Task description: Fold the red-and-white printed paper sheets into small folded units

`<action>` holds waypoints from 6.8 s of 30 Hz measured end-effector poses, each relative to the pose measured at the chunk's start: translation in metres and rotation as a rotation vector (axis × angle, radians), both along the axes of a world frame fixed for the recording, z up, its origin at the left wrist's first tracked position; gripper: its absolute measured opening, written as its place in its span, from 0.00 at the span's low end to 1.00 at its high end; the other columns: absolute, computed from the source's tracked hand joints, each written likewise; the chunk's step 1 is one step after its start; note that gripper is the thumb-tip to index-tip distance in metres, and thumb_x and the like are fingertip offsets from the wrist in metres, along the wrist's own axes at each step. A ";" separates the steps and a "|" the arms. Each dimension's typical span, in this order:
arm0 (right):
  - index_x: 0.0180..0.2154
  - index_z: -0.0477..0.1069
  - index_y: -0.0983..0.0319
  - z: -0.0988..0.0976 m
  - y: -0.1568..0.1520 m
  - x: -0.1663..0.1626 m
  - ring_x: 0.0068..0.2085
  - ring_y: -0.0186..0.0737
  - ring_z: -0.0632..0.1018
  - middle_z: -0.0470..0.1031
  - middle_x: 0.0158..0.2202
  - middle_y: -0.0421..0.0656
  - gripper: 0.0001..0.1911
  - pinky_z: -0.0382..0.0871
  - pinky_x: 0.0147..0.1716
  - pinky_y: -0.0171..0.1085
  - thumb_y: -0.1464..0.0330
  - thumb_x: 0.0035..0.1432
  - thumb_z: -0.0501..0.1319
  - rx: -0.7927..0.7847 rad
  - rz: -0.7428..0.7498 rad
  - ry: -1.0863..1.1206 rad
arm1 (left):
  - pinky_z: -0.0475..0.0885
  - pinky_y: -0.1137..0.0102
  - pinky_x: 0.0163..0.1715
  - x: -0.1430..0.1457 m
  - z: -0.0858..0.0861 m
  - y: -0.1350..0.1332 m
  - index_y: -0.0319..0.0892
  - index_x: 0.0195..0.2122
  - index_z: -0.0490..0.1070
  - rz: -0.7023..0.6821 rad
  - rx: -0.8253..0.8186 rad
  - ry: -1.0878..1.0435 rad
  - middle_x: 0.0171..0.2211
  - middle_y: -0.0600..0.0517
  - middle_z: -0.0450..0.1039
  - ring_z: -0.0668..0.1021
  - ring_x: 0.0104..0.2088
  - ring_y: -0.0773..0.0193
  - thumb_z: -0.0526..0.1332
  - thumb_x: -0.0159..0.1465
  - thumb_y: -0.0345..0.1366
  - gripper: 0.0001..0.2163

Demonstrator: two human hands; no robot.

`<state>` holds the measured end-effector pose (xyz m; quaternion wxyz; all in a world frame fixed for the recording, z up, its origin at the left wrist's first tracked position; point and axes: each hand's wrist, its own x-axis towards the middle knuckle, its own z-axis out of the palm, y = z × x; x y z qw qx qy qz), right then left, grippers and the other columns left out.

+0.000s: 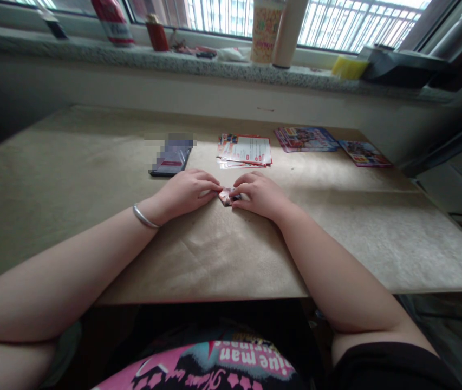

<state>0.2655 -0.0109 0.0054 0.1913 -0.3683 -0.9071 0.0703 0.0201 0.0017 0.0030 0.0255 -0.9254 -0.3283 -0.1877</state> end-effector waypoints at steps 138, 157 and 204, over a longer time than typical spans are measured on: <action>0.35 0.75 0.60 0.001 -0.010 -0.019 0.36 0.37 0.74 0.74 0.42 0.46 0.07 0.71 0.36 0.38 0.64 0.57 0.63 -0.181 -0.273 0.463 | 0.70 0.70 0.38 0.006 0.005 -0.010 0.40 0.34 0.73 0.133 -0.232 -0.288 0.37 0.50 0.73 0.74 0.35 0.66 0.59 0.64 0.37 0.07; 0.36 0.77 0.61 0.000 -0.006 -0.031 0.40 0.42 0.74 0.78 0.37 0.46 0.09 0.65 0.44 0.39 0.71 0.59 0.58 0.022 -0.210 -0.037 | 0.70 0.65 0.41 0.014 -0.002 -0.002 0.40 0.35 0.78 0.110 -0.026 0.012 0.35 0.47 0.77 0.76 0.36 0.59 0.56 0.64 0.32 0.10; 0.37 0.82 0.56 0.024 -0.023 -0.016 0.39 0.41 0.79 0.82 0.39 0.41 0.13 0.65 0.32 0.38 0.70 0.60 0.58 0.037 -0.227 -0.325 | 0.69 0.65 0.29 0.012 0.055 -0.047 0.36 0.39 0.78 0.381 -0.129 0.512 0.39 0.42 0.77 0.81 0.37 0.49 0.52 0.66 0.29 0.13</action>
